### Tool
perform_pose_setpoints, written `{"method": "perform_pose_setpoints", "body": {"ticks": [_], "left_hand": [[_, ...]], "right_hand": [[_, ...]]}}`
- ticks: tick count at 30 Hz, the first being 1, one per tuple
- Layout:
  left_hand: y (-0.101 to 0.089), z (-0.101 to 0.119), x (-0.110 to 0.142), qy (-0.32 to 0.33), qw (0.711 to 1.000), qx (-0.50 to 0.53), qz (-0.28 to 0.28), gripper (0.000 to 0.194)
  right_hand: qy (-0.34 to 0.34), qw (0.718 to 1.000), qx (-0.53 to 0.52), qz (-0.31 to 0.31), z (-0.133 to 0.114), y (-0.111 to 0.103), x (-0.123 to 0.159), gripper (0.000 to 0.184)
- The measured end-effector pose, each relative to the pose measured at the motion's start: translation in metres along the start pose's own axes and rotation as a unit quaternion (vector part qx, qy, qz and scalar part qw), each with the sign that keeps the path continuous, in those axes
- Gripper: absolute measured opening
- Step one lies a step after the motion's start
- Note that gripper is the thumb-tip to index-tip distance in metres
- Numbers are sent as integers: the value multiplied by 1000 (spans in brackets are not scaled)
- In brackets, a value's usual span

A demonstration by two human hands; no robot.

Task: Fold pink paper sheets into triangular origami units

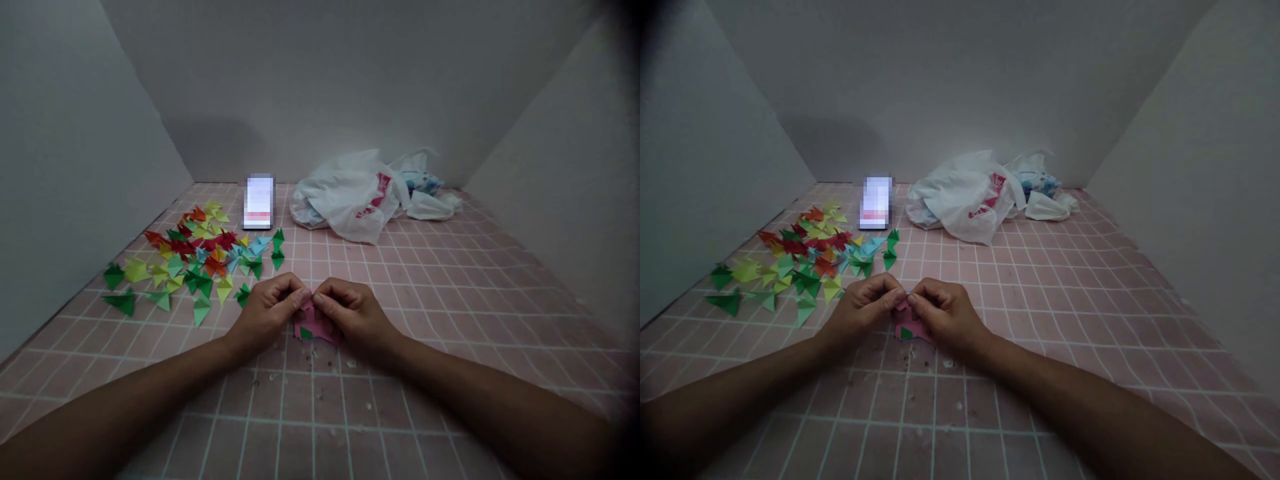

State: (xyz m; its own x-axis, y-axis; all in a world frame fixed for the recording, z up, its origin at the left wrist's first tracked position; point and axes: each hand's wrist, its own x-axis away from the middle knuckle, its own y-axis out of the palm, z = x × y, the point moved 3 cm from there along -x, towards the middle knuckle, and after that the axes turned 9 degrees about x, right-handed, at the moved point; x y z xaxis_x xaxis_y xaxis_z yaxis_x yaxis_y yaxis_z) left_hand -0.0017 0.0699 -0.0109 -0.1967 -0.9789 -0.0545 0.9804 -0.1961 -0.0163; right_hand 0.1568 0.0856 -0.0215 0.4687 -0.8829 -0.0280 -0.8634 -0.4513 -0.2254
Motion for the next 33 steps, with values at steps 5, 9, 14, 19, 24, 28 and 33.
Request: {"method": "perform_pose_setpoints", "body": {"ticks": [5,9,14,19,24,28,33], "left_hand": [[-2,-2,-1,-4,1000,14,8,37],[2,-8,-1,-42,997,62,-14,39],[3,-10,0,-53,997,60,-10,35],[0,-7,-1,-14,1000,-3,-15,31],[3,-9,0,-26,999,22,-31,32],[2,-12,0,4,997,70,46,22],[2,-14,-1,57,992,62,96,20]], "right_hand": [[30,998,-49,5,4,-2,-2,26],[11,999,-42,27,5,-4,-4,27],[-3,999,-30,15,4,-3,-3,27],[18,998,-62,-27,7,-2,-4,28],[12,999,-50,3,8,-5,-6,26],[4,997,-72,42,11,-5,-7,27],[-3,993,-96,66,11,-1,-6,25]]}}
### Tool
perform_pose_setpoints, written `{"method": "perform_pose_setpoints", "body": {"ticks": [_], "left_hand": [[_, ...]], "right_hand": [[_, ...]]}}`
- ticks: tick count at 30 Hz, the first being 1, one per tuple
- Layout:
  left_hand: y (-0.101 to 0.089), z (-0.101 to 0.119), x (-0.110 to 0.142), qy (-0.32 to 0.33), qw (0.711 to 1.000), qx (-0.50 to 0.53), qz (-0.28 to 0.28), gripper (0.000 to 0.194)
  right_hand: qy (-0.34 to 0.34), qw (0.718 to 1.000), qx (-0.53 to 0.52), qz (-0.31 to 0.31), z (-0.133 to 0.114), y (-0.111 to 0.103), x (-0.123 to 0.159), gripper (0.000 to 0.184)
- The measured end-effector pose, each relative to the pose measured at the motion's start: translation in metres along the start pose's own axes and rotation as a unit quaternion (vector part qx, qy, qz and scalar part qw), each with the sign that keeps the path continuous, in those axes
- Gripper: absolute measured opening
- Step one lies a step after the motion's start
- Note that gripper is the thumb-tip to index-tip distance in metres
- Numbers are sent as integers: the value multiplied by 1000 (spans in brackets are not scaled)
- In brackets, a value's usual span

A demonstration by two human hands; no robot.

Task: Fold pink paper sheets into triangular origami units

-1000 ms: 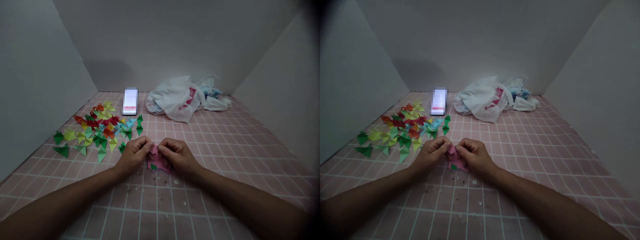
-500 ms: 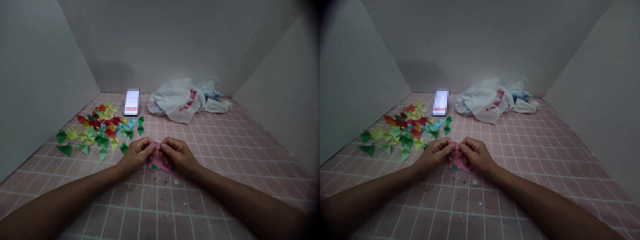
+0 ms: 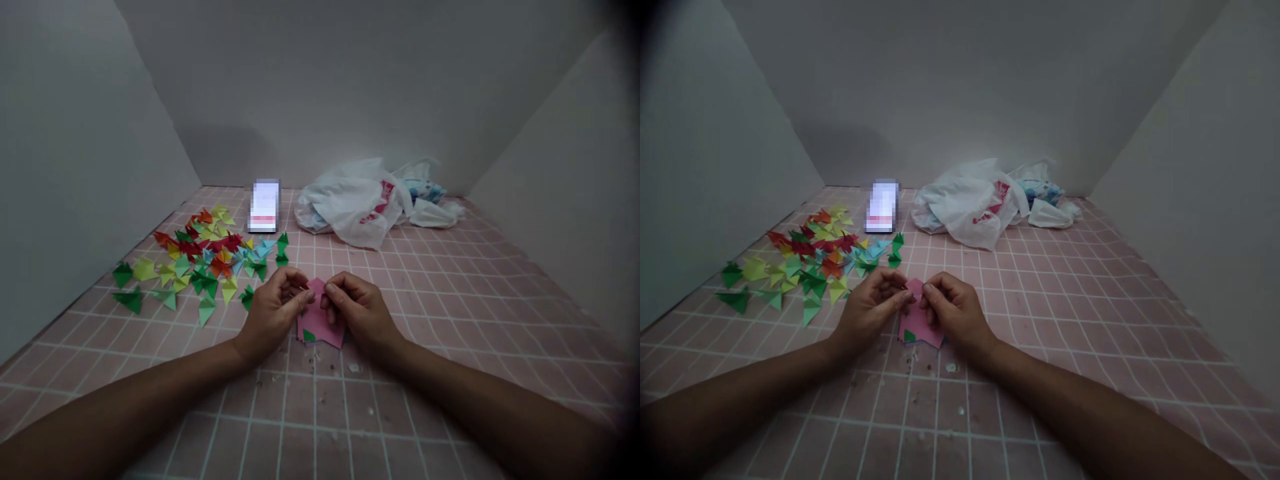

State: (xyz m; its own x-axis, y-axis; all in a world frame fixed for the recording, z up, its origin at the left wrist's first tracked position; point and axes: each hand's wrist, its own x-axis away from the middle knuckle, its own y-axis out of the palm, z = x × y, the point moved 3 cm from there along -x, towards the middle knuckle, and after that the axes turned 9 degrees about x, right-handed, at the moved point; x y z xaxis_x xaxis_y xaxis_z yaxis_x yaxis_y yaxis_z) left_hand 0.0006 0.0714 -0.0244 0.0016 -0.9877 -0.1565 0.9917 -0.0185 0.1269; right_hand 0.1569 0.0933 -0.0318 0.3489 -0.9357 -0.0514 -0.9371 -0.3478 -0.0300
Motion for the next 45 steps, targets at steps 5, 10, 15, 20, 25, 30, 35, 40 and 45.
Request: {"method": "perform_pose_setpoints", "body": {"ticks": [5,10,15,20,25,30,35,40,45], "left_hand": [[0,0,1,30,999,-22,8,14],[0,-2,0,25,998,-53,5,11],[2,-1,-1,4,999,-31,5,11],[1,-3,-1,-13,999,-36,10,12],[0,-2,-2,-32,999,-34,11,14],[0,2,-3,-35,998,-44,4,14],[0,4,-3,-24,999,-47,-2,13],[-3,6,-5,2,998,-62,4,12],[-2,6,-6,-19,1000,5,3,16]], "right_hand": [[-6,1000,-16,14,-2,2,2,22],[-5,999,-31,6,0,4,4,21],[-1,999,-39,-6,1,6,4,20],[16,1000,-12,3,-1,6,5,20],[24,1000,7,2,-2,6,5,21],[22,1000,8,-3,-3,6,5,21],[20,1000,6,-11,-2,6,5,22],[29,999,14,-32,0,6,6,26],[51,997,28,-44,-3,4,6,26]]}}
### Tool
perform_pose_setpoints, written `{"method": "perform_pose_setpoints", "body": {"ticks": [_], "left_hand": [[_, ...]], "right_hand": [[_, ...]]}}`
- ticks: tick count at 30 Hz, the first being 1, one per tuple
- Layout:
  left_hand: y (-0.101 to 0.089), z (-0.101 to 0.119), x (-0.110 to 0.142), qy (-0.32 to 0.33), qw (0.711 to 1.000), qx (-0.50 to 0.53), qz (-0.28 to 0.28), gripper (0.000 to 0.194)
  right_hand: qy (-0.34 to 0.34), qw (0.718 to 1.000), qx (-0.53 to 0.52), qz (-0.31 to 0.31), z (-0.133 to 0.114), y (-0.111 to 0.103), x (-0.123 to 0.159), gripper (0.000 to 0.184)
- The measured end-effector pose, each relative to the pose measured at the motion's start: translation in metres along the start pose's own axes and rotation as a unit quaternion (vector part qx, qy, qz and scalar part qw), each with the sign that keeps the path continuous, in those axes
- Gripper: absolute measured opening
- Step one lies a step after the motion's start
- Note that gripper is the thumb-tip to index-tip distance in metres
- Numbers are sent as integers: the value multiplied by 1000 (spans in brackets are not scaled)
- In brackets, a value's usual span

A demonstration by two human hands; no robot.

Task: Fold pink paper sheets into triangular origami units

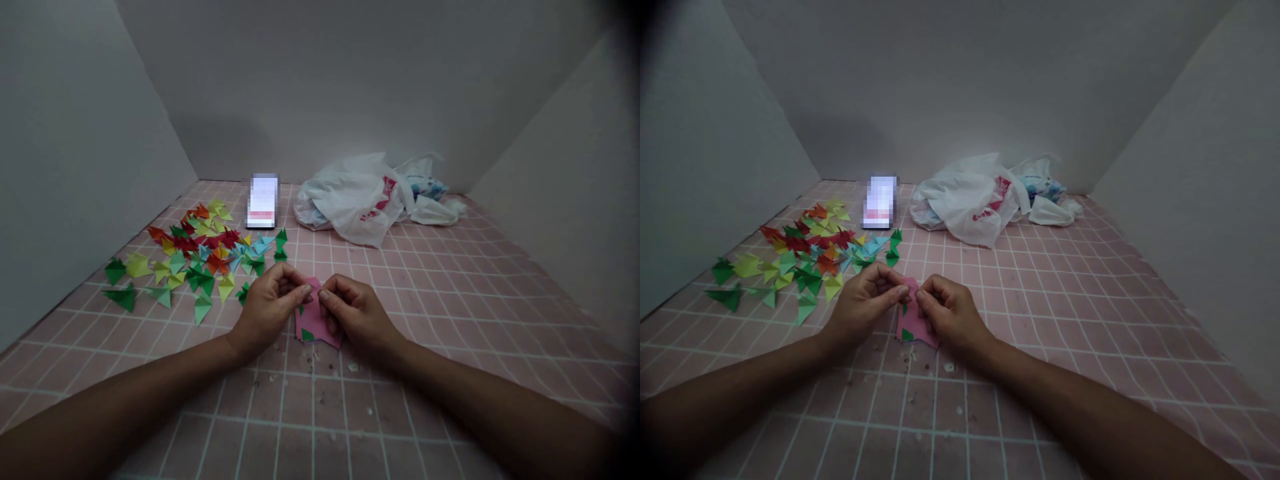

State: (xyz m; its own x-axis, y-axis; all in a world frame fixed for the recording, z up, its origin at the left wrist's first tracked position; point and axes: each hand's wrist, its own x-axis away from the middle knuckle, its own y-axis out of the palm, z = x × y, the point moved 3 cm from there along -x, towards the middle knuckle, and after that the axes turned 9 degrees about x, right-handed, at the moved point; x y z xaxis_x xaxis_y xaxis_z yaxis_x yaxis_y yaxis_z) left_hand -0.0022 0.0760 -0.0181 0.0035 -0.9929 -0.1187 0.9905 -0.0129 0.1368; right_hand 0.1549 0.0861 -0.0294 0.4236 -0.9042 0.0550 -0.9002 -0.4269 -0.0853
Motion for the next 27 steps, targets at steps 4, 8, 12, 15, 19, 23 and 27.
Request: {"method": "perform_pose_setpoints", "body": {"ticks": [4,8,12,15,19,23,27], "left_hand": [[1,-1,0,-20,998,60,1,23],[1,-2,0,-15,998,61,7,23],[0,-3,0,-26,996,81,1,24],[1,-3,1,-48,996,73,-13,28],[3,-2,2,-89,995,20,-47,30],[5,0,2,-91,994,5,-61,35],[4,3,2,-88,995,7,-39,33]], "right_hand": [[3,1000,-6,-11,-3,-1,-1,28],[-1,999,-23,-25,-1,0,-2,28],[4,1000,-20,-12,1,-1,-3,27],[-1,1000,-5,-14,0,0,-2,25],[-44,996,71,-20,-6,1,1,21],[-91,986,139,-9,-12,-1,3,23],[-58,996,60,-37,-8,-1,3,31]]}}
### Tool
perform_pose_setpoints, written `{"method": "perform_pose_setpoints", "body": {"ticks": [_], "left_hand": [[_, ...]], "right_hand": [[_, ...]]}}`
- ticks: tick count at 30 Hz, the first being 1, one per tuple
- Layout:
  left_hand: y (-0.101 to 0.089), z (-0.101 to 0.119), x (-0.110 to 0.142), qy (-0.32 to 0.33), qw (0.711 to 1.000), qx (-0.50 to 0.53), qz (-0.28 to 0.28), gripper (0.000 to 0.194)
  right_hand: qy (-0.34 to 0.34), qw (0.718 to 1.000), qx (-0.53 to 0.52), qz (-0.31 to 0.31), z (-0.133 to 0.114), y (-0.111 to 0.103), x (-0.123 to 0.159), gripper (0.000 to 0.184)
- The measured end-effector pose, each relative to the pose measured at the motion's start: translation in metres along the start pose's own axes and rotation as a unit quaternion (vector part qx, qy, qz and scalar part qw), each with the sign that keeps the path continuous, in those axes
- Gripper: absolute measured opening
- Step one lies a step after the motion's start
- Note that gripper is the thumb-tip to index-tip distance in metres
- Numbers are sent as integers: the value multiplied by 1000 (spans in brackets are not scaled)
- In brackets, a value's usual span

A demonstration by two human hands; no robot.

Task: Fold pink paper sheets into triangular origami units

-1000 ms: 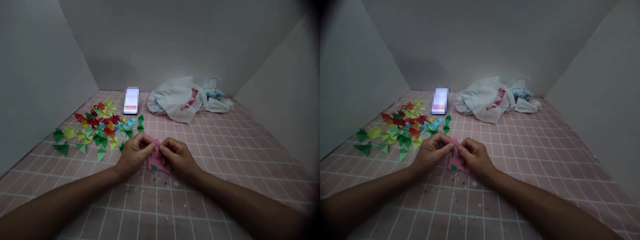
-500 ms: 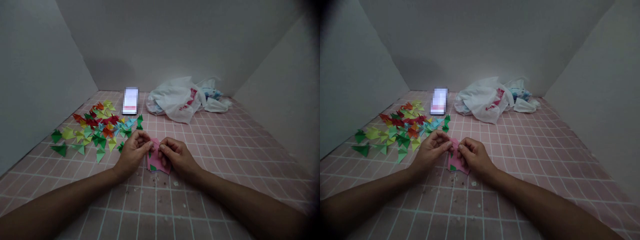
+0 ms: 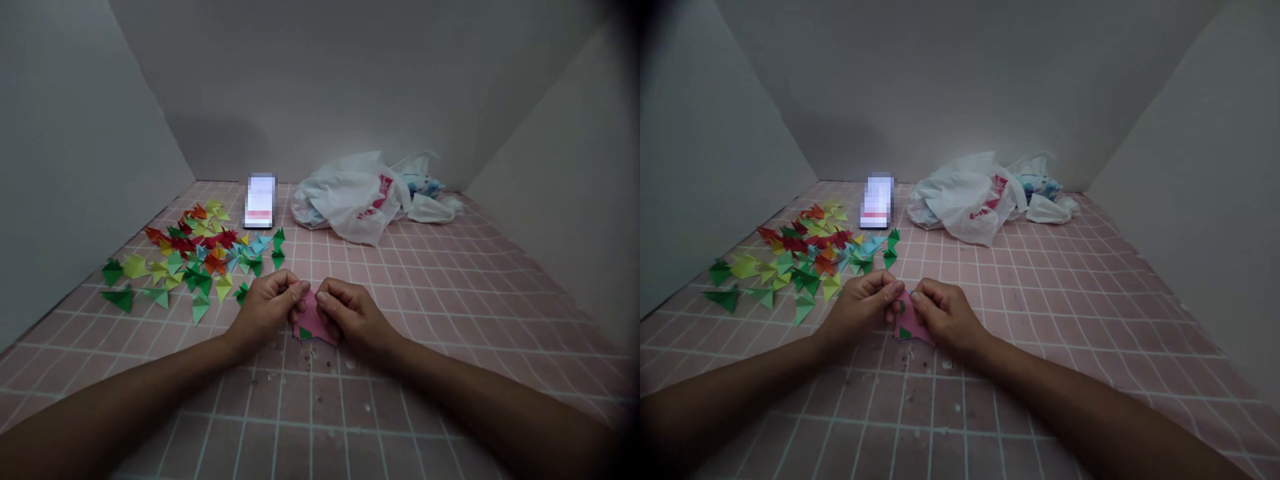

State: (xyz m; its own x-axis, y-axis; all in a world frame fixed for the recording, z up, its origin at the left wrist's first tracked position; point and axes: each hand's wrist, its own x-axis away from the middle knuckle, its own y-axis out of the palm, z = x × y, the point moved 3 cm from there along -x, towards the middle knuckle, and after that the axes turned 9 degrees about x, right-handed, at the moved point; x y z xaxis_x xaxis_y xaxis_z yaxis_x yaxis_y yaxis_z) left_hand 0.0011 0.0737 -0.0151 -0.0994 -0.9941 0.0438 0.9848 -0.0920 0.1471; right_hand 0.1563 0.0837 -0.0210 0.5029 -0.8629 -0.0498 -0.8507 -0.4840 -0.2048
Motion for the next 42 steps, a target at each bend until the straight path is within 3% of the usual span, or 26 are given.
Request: {"method": "perform_pose_setpoints", "body": {"ticks": [5,11,16,19,24,31,42], "left_hand": [[0,-3,0,7,1000,6,10,33],[2,-5,3,18,1000,4,-6,30],[2,-1,2,34,999,3,-3,30],[0,0,1,27,999,27,19,32],[1,-3,1,16,997,74,16,35],[4,-5,3,-6,995,100,-19,35],[4,-8,4,-3,996,78,-44,31]], "right_hand": [[18,998,-59,3,5,1,-3,30],[6,1000,18,-7,3,1,-3,26],[-35,993,98,53,-1,-6,-3,23],[-4,996,32,79,3,-9,-6,31],[18,996,-78,42,6,-3,-8,26],[22,997,-66,41,6,-1,-6,17],[24,998,-49,40,6,-3,-6,18]]}}
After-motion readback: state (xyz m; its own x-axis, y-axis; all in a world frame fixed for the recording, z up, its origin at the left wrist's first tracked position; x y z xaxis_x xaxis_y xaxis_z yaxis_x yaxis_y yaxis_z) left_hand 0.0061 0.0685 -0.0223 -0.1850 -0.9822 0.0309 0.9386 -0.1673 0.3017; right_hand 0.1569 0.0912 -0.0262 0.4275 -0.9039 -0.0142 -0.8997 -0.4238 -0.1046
